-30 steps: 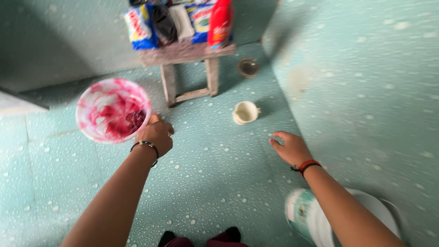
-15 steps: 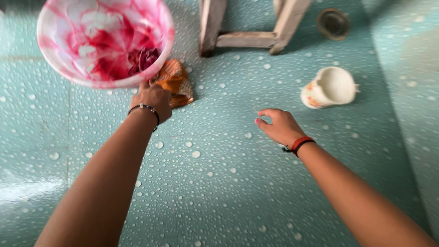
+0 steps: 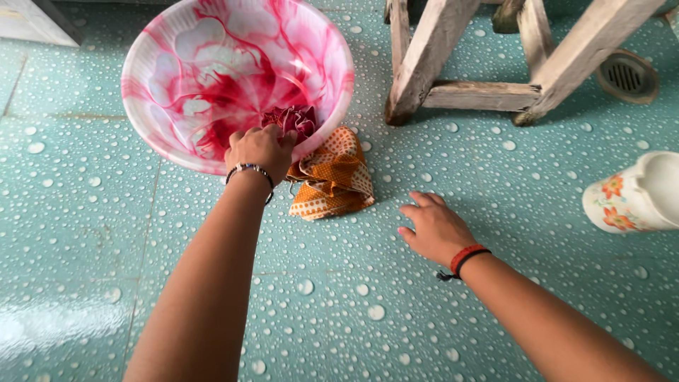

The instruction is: The person wipes a small black container, a red bottle, and a white bucket using a maroon cloth. They also move a detergent packet and a clothes hanger onto a small wooden stool. The actions occur in a wet tiled room with water droplets on the floor and walls.

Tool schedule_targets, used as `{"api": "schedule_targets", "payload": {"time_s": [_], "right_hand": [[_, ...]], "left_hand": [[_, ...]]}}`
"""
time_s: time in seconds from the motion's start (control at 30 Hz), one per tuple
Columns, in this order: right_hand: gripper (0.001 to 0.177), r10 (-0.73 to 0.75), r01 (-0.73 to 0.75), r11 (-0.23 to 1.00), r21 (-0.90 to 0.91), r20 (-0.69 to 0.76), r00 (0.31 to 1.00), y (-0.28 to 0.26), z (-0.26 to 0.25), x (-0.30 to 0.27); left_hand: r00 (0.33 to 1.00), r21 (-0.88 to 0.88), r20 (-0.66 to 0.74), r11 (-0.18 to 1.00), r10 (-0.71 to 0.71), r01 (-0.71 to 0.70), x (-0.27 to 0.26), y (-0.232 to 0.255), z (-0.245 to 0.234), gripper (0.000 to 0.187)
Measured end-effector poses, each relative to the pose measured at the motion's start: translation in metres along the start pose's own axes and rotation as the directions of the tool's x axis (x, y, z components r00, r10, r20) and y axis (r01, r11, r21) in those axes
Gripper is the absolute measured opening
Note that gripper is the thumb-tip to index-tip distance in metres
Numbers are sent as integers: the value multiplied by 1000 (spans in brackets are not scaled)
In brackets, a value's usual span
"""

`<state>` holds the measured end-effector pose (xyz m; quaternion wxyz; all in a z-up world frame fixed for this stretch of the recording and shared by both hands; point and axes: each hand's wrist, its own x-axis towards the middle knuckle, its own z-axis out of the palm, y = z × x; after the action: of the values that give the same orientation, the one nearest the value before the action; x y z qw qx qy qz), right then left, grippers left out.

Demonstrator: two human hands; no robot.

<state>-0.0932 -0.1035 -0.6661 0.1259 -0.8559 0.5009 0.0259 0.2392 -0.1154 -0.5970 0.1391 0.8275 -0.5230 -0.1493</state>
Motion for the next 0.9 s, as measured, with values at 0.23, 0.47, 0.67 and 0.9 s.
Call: {"api": "schedule_targets", "payload": {"time_s": [0.23,0.47,0.67,0.9], "right_hand": [[46,-107,107,994,-27,-15,994,-54,-7,28],[32,-167,175,980,-91,88,982,-94,-24,36],[40,-175,191,977,-94,150,973,-100,-33,45],[34,-148,148,988,-35,3,989,-67,-38,39]], "left_hand": [[970,75,231,993,70,-90,47,-8,15,61],[830,123,556,983,46,-138,83,-8,29,79],[698,183,604,786,384,-591,98,-13,46,65],[789,-364,-600,832,133,-418,75,10,16,25]]}}
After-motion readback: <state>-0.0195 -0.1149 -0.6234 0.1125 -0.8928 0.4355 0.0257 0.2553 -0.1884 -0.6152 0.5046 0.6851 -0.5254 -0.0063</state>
